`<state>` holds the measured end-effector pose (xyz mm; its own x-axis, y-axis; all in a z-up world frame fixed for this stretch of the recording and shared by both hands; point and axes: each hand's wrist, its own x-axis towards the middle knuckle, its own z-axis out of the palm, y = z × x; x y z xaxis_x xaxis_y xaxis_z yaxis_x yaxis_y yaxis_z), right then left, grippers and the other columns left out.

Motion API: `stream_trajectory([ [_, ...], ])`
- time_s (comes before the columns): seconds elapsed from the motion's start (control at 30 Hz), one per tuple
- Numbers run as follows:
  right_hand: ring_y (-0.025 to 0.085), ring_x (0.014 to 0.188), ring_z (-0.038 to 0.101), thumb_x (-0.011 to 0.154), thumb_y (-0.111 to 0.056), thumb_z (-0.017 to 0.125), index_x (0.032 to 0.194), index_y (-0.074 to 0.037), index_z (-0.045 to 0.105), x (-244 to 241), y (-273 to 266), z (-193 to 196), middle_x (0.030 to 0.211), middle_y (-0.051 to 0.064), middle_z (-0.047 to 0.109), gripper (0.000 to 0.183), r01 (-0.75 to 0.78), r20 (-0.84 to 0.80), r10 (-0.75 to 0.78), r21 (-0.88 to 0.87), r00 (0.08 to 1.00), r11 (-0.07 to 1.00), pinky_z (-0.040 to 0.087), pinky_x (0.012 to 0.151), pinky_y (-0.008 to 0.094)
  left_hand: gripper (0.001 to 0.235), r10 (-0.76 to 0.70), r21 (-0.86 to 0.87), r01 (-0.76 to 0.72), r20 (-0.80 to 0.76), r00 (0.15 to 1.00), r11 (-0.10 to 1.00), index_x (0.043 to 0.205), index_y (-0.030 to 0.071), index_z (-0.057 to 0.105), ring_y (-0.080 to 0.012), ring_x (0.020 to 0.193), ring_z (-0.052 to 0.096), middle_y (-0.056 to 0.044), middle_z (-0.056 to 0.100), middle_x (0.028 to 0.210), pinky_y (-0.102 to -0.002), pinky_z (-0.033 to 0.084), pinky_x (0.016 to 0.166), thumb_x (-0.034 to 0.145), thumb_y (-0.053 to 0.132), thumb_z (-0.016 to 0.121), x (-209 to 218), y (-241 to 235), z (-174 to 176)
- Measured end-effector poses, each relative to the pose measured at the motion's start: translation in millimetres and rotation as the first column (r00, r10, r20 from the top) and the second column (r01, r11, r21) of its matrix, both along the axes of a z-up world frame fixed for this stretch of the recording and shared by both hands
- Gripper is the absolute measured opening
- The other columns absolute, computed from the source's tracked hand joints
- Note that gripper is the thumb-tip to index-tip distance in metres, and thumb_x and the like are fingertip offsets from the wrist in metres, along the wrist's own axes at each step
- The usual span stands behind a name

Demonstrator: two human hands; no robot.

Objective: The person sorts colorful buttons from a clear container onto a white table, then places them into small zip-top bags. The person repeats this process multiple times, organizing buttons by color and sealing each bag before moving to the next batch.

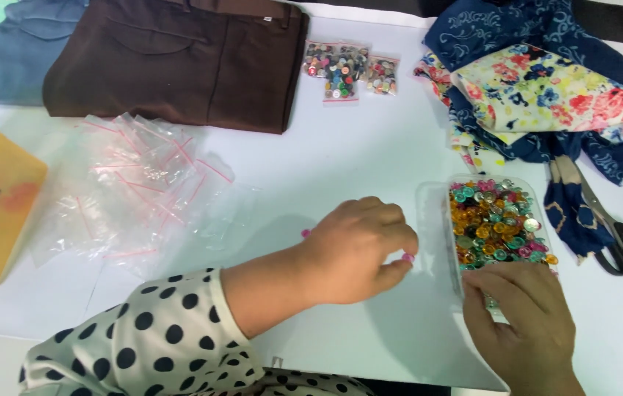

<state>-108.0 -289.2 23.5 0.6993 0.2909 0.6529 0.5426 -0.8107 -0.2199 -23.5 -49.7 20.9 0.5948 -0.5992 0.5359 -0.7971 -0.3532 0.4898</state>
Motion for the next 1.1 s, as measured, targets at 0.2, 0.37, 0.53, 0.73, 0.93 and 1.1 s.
stream_trajectory([
  [0.2, 0.022, 0.083, 0.064, 0.090, -0.001, 0.069, 0.102, -0.008, 0.070, 37.0, 87.7, 10.6, 0.093, 0.005, 0.070, 0.014, -0.325, -0.119, 0.336, 0.104, 0.934, 0.940, 0.051, 0.078, 0.034, 0.008, 0.192, 0.067, -0.181, -0.228, 0.955, 0.981, 0.090, 0.021, 0.070, -0.0224, 0.083, 0.061, 0.003, 0.067, 0.089, -0.036, 0.049, 0.078, 0.084, 0.022, 0.075, 25.7, 85.5, -25.5],
  [0.37, 0.023, 0.078, 0.064, 0.091, 0.001, 0.065, 0.100, -0.008, 0.072, 81.9, 133.6, -18.7, 0.087, 0.005, 0.068, 0.015, -0.387, -0.137, 0.402, 0.126, 0.905, 0.914, 0.052, 0.073, 0.033, 0.008, 0.281, 0.085, -0.268, -0.328, 0.902, 0.960, 0.091, 0.019, 0.073, -0.0227, 0.084, 0.064, -0.001, 0.067, 0.089, -0.036, 0.052, 0.077, 0.084, 0.019, 0.076, 40.0, 121.0, -52.6],
  [0.53, 0.022, 0.068, 0.065, 0.089, 0.002, 0.067, 0.094, -0.007, 0.074, 92.2, 128.0, -55.2, 0.080, 0.006, 0.068, 0.012, -0.340, -0.171, 0.337, 0.012, 0.926, 0.940, 0.053, 0.061, 0.031, 0.008, 0.281, 0.117, -0.256, -0.343, 0.897, 0.960, 0.093, 0.014, 0.075, -0.0256, 0.089, 0.067, -0.006, 0.068, 0.087, -0.038, 0.055, 0.079, 0.085, 0.013, 0.076, 51.2, 133.0, -66.8],
  [0.73, 0.027, 0.083, 0.062, 0.090, -0.004, 0.069, 0.105, -0.007, 0.073, 89.8, 113.6, -72.5, 0.094, 0.007, 0.070, 0.016, -0.285, -0.300, 0.252, -0.073, 0.920, 0.956, 0.053, 0.075, 0.038, 0.007, 0.188, 0.160, -0.163, -0.156, 0.970, 0.974, 0.080, 0.021, 0.071, -0.0256, 0.083, 0.056, 0.004, 0.057, 0.078, -0.039, 0.046, 0.071, 0.086, 0.021, 0.075, 52.8, 117.0, -109.1],
  [0.93, 0.026, 0.079, 0.060, 0.091, -0.008, 0.068, 0.103, -0.012, 0.074, 88.2, 123.5, -59.4, 0.088, 0.003, 0.068, 0.014, -0.291, -0.391, 0.236, -0.087, 0.890, 0.953, 0.051, 0.074, 0.038, 0.013, 0.169, 0.207, -0.142, -0.121, 0.978, 0.968, 0.079, 0.021, 0.073, -0.0254, 0.088, 0.057, 0.003, 0.057, 0.079, -0.040, 0.048, 0.076, 0.088, 0.030, 0.073, 47.7, 119.9, -101.2],
  [1.1, 0.028, 0.081, 0.059, 0.093, -0.012, 0.069, 0.107, -0.011, 0.071, 80.6, 118.9, -46.2, 0.096, 0.006, 0.063, 0.014, -0.320, -0.333, 0.262, -0.134, 0.906, 0.938, 0.048, 0.074, 0.043, 0.020, 0.173, 0.148, -0.148, -0.174, 0.969, 0.978, 0.104, 0.016, 0.079, -0.0298, 0.097, 0.062, -0.001, 0.067, 0.090, -0.043, 0.049, 0.087, 0.090, 0.029, 0.073, 41.3, 120.9, -82.7],
])
